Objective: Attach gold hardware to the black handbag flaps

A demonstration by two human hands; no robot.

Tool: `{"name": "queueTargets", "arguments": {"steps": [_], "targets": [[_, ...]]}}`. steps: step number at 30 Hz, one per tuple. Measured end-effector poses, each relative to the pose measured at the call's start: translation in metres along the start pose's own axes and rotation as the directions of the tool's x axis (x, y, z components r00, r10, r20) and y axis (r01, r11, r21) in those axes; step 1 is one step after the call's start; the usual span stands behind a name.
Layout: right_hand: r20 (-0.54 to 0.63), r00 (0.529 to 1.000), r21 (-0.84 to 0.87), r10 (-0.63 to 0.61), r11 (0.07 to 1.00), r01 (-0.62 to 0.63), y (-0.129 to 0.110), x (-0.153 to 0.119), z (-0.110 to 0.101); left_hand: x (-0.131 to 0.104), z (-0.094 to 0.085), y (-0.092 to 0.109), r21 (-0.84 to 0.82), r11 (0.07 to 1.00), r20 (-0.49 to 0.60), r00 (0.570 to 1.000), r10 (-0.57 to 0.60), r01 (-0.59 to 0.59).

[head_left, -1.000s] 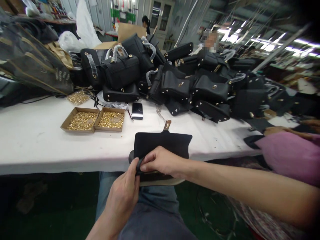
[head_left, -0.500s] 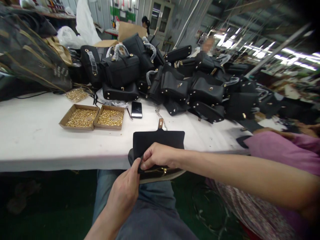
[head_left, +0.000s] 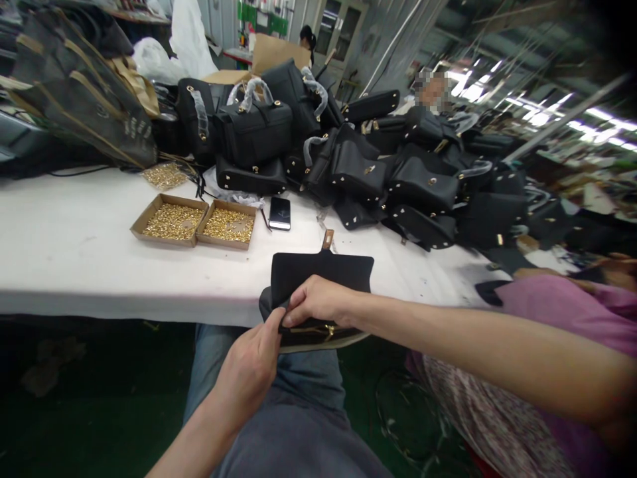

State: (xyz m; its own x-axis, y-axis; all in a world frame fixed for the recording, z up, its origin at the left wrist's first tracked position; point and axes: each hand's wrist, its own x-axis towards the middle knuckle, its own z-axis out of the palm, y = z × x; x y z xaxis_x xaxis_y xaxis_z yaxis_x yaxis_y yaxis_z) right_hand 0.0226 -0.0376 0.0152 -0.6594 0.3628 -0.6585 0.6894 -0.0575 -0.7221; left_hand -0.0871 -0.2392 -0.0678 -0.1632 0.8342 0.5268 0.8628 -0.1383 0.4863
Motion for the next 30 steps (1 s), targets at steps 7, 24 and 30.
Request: {"name": "queueTargets", "arguments": {"steps": [7, 24, 30], "targets": [[0.047, 0.998, -0.032, -0.032, 0.999, 0.033, -0.006, 0.000, -0.005, 0.004, 0.000, 0.007, -0.007, 0.998, -0.009, 0.998, -0.065, 0.065], [-0.002, 0.820, -0.428, -0.572, 0.742, 0.516, 0.004, -0.031, 0.007, 0.009, 0.003, 0.009, -0.101, 0.971, -0.025, 0.975, -0.219, 0.216], [-0.005, 0.815, -0.491, -0.580, 0.711, 0.503, 0.003, -0.032, 0.007, 0.009, 0.003, 0.012, -0.118, 0.958, -0.038, 0.963, -0.268, 0.262]]}}
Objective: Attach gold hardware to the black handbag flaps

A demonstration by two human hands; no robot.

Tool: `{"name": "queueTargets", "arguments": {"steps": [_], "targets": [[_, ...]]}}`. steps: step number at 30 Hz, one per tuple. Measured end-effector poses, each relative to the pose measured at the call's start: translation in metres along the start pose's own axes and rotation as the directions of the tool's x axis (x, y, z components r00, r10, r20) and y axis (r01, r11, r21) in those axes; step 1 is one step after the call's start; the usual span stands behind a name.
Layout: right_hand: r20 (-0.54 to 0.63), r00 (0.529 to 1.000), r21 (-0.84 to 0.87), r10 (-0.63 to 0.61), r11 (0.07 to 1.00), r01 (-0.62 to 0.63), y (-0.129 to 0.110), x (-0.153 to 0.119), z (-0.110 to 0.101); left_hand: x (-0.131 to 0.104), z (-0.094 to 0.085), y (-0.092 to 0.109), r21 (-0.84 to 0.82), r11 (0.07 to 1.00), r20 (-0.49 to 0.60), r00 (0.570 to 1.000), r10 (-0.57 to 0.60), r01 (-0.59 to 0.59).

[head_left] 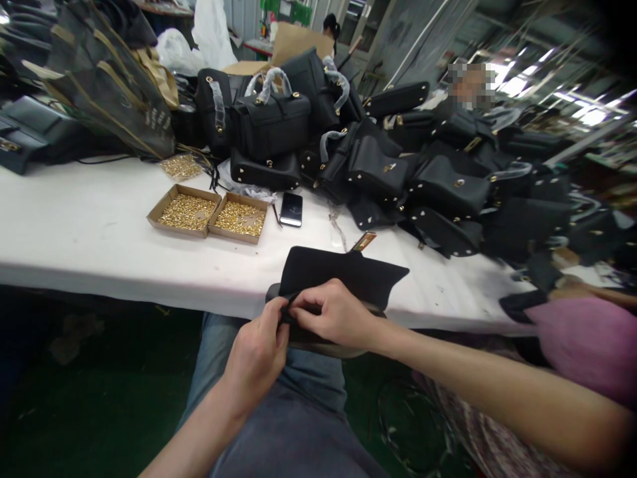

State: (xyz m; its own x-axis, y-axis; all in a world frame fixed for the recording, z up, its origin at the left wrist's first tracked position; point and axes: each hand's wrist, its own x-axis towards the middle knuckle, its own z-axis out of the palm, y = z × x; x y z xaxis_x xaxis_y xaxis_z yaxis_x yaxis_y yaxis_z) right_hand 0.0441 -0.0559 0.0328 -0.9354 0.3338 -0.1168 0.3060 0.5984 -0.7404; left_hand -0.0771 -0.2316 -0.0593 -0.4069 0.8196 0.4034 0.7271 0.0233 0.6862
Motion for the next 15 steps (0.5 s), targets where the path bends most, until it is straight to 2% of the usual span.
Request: {"name": "queueTargets", "arguments": {"steps": [6, 11, 15], "targets": [[0.024, 0.995, 0.026, -0.096, 0.995, 0.095, 0.000, -0.007, -0.004, 0.006, -0.002, 0.002, -0.031, 0.999, -0.013, 0.999, -0.045, 0.045], [-0.038, 0.966, 0.066, -0.257, 0.964, 0.259, 0.011, -0.011, 0.001, 0.008, -0.005, 0.002, -0.057, 0.997, 0.028, 0.999, -0.041, 0.043], [-0.096, 0.945, 0.065, -0.313, 0.945, 0.320, 0.019, -0.012, 0.008, 0.008, -0.006, 0.000, -0.060, 0.998, 0.048, 0.998, -0.033, 0.036]]}}
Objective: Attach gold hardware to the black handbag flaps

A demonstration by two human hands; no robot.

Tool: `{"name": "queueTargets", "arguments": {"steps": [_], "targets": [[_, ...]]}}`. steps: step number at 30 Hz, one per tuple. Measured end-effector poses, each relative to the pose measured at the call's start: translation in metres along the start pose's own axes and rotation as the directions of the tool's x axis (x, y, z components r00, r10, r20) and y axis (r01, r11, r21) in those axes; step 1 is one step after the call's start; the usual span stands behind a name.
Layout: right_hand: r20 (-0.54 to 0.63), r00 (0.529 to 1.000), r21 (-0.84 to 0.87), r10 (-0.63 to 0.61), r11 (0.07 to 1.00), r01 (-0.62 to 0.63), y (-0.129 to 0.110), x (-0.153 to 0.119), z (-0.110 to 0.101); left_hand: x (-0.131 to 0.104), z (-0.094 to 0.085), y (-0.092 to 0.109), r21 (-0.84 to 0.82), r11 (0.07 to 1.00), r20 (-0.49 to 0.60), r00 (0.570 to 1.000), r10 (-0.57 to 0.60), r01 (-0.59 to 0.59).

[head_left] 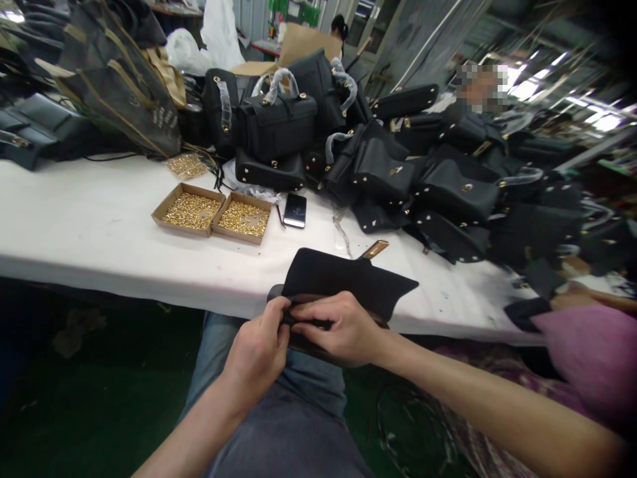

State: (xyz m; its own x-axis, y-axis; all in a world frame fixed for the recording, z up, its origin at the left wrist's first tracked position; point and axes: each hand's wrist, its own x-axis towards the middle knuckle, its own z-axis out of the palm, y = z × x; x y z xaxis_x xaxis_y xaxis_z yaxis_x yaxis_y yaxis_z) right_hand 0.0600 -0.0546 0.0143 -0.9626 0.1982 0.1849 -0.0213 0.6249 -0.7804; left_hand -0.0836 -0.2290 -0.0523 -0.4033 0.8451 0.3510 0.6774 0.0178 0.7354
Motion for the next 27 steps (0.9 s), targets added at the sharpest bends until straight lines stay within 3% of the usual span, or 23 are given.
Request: {"name": "queueTargets", "arguments": {"steps": [5, 8, 12, 18, 23, 27], "targets": [[-0.033, 0.999, 0.038, -0.041, 0.998, 0.042, 0.000, 0.000, 0.001, 0.001, -0.002, -0.003, -0.038, 0.999, 0.063, 0.998, -0.009, 0.011], [-0.014, 0.994, 0.071, 0.113, 0.991, -0.112, -0.006, 0.005, -0.003, 0.005, -0.004, -0.003, -0.045, 0.999, 0.086, 0.996, -0.020, 0.024], [0.029, 0.942, 0.075, 0.333, 0.939, -0.335, -0.013, 0.016, -0.007, 0.010, -0.007, 0.000, -0.059, 0.998, 0.117, 0.993, -0.028, 0.035], [0.083, 0.957, -0.081, 0.279, 0.959, -0.272, -0.018, 0.024, -0.008, 0.012, -0.010, 0.002, -0.107, 0.991, 0.148, 0.987, -0.064, 0.080], [0.130, 0.932, 0.086, 0.339, 0.932, -0.351, -0.017, 0.021, -0.011, 0.011, -0.011, 0.002, -0.148, 0.981, 0.151, 0.984, -0.099, 0.122], [0.086, 0.927, 0.150, 0.365, 0.915, -0.374, -0.017, 0.016, -0.012, 0.015, -0.016, 0.005, -0.178, 0.972, 0.177, 0.977, -0.122, 0.153]]}}
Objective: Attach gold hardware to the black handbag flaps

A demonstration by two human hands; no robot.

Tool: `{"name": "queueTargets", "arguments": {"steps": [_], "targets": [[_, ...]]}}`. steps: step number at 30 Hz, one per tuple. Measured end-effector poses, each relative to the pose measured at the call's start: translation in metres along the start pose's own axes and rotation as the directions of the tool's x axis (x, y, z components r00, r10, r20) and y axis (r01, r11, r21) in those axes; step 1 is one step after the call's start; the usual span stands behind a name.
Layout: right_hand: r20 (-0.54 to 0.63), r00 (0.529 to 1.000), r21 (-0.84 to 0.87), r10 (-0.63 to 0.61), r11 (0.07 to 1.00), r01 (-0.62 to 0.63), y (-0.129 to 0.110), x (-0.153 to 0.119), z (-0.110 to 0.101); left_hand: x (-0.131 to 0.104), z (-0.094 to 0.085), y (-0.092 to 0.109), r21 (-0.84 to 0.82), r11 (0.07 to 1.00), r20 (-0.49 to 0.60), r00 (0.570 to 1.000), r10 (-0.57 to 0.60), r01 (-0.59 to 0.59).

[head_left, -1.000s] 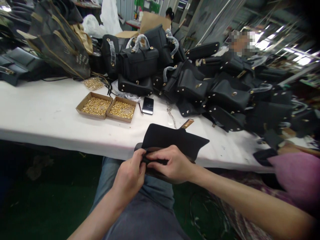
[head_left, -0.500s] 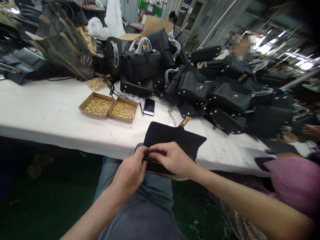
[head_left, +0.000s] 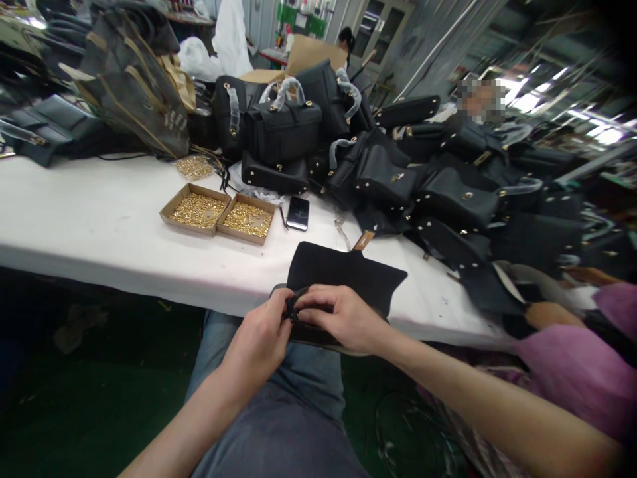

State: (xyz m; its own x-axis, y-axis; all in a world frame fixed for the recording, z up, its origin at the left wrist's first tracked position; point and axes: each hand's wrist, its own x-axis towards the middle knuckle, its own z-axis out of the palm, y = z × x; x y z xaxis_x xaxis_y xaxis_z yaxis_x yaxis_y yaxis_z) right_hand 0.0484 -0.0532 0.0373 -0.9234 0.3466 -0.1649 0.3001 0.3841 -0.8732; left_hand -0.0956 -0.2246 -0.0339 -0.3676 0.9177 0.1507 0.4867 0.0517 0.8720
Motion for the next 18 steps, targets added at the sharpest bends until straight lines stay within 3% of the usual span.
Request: {"name": "queueTargets", "arguments": {"steps": [7, 10, 13, 18], "targets": [[-0.135, 0.991, 0.179, -0.011, 0.983, 0.035, 0.010, -0.012, 0.014, 0.007, -0.005, 0.016, -0.061, 0.986, -0.010, 0.988, -0.154, 0.153], [-0.210, 0.978, 0.226, -0.019, 0.972, 0.068, 0.018, -0.015, 0.023, 0.006, -0.002, 0.021, -0.022, 0.976, -0.066, 0.974, -0.218, 0.217], [-0.240, 0.969, 0.240, -0.053, 0.964, 0.112, 0.024, -0.018, 0.028, 0.001, 0.001, 0.025, 0.059, 0.977, -0.138, 0.971, -0.194, 0.204], [-0.272, 0.958, 0.264, -0.091, 0.950, 0.165, 0.026, -0.023, 0.035, -0.005, 0.003, 0.031, 0.192, 0.957, -0.139, 0.972, -0.191, 0.216]]}}
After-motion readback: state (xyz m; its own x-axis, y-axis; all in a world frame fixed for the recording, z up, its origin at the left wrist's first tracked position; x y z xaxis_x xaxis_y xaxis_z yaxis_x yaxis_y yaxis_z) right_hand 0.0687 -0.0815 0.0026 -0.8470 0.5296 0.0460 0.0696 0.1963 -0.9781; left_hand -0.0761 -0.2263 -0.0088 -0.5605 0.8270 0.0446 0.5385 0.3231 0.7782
